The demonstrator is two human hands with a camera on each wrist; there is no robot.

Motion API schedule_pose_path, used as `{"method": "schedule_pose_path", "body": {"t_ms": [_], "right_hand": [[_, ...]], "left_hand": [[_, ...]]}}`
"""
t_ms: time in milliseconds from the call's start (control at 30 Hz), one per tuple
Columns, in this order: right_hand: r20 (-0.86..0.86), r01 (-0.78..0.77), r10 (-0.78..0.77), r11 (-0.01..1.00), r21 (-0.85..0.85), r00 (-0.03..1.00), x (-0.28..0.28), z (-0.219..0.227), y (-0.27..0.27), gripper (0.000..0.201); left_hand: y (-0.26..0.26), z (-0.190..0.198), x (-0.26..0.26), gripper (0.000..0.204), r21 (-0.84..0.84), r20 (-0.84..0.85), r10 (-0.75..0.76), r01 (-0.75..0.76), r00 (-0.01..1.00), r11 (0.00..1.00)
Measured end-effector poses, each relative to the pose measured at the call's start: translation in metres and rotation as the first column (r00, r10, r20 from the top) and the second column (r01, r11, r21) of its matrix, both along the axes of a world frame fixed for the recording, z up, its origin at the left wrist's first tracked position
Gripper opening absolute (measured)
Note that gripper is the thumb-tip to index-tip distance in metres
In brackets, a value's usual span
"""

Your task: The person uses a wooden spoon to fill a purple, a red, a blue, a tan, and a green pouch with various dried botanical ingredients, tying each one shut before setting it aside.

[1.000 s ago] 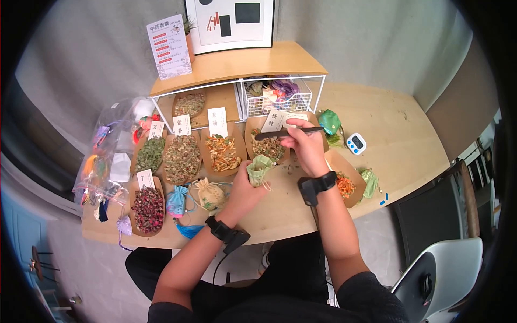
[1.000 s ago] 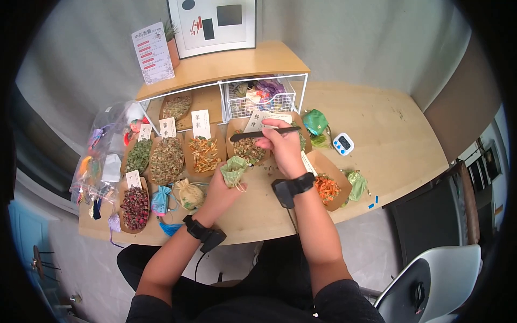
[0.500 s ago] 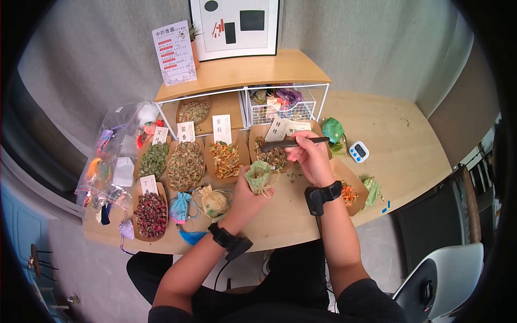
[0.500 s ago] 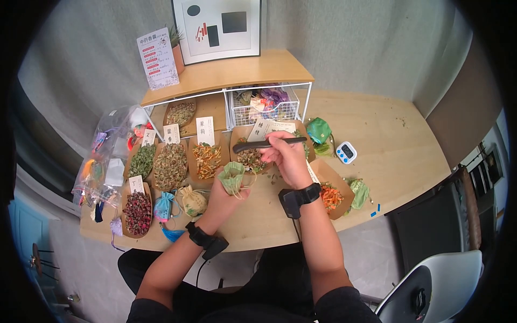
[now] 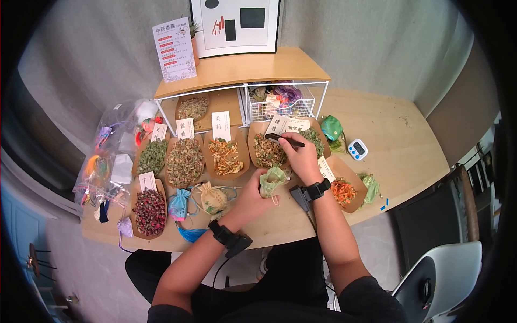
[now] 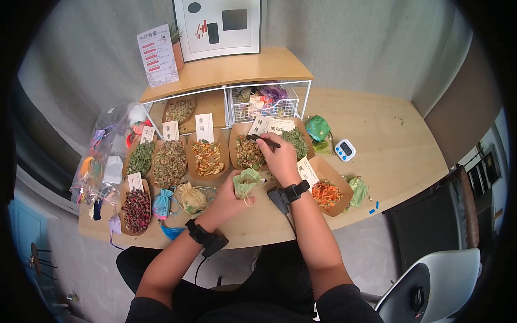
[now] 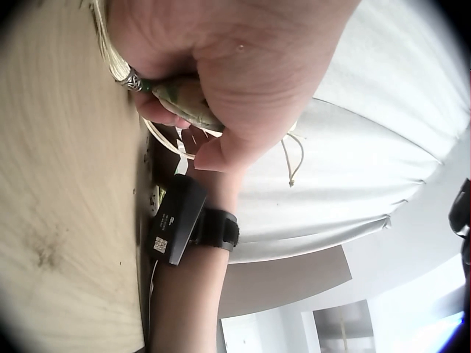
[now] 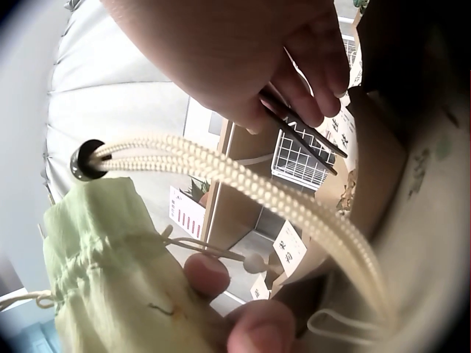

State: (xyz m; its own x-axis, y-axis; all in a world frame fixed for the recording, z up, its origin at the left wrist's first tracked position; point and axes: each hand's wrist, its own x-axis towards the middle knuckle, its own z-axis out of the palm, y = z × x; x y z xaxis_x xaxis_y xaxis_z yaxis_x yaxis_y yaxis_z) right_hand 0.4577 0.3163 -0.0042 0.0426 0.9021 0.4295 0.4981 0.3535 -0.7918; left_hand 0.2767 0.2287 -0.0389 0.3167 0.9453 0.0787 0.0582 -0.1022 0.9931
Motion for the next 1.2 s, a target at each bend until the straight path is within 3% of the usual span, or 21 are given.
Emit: {"method": "schedule_pose_path", "body": {"t_ms": [133,233,400,500,633,767,1067,1200], "right_hand": [[0.01,-0.005,0.005,1.0,-0.02,1.0,-0.001,-0.001,-0.001,0.02],[-0.177,0.018,-0.021,1.0,-0.02,0.984,0.002,-0.006,0.007,0.021],[-0.158,0.04,-0.034,0.998,0.038,0.987,0.003,-0.018,0.014,0.022],[-0.04,0.033,-0.032,0.999,0.028,0.999,0.0,-0.005,0.003,0.022],[-0.103,0.07,-0.066,0.997,0.038,0.993,0.001,-0.011,0.008,0.02],[-0.107,0.052,-0.049,0.998,0.026,0.993,0.0,-0.008,0.007,0.019],[0.002,0.021,-0.021,0.998,0.053,1.0,-0.003,-0.002,0.0,0.018],[0.007,-0.011,0.011,0.999,0.037,1.0,-0.007,0.0,-0.003,0.018]], "left_hand": [[0.0,0.0,0.0,0.067,0.005,0.019,-0.013,0.012,1.0,1.0],[0.0,-0.002,-0.001,0.068,-0.004,0.058,-0.043,0.043,0.997,0.999],[-0.003,0.0,0.002,0.07,0.005,0.068,-0.039,0.039,0.997,0.999],[-0.003,-0.002,0.003,0.07,-0.034,0.097,-0.019,0.023,0.995,0.999],[0.001,-0.004,0.001,0.071,0.006,0.008,-0.035,0.035,0.999,0.999],[-0.001,-0.002,0.001,0.068,0.01,0.034,-0.019,0.019,0.999,1.0],[-0.001,0.006,-0.001,0.063,0.026,-0.036,-0.029,0.03,0.999,0.999],[0.0,0.005,-0.001,0.062,-0.087,0.005,-0.045,0.045,0.999,0.995]]}}
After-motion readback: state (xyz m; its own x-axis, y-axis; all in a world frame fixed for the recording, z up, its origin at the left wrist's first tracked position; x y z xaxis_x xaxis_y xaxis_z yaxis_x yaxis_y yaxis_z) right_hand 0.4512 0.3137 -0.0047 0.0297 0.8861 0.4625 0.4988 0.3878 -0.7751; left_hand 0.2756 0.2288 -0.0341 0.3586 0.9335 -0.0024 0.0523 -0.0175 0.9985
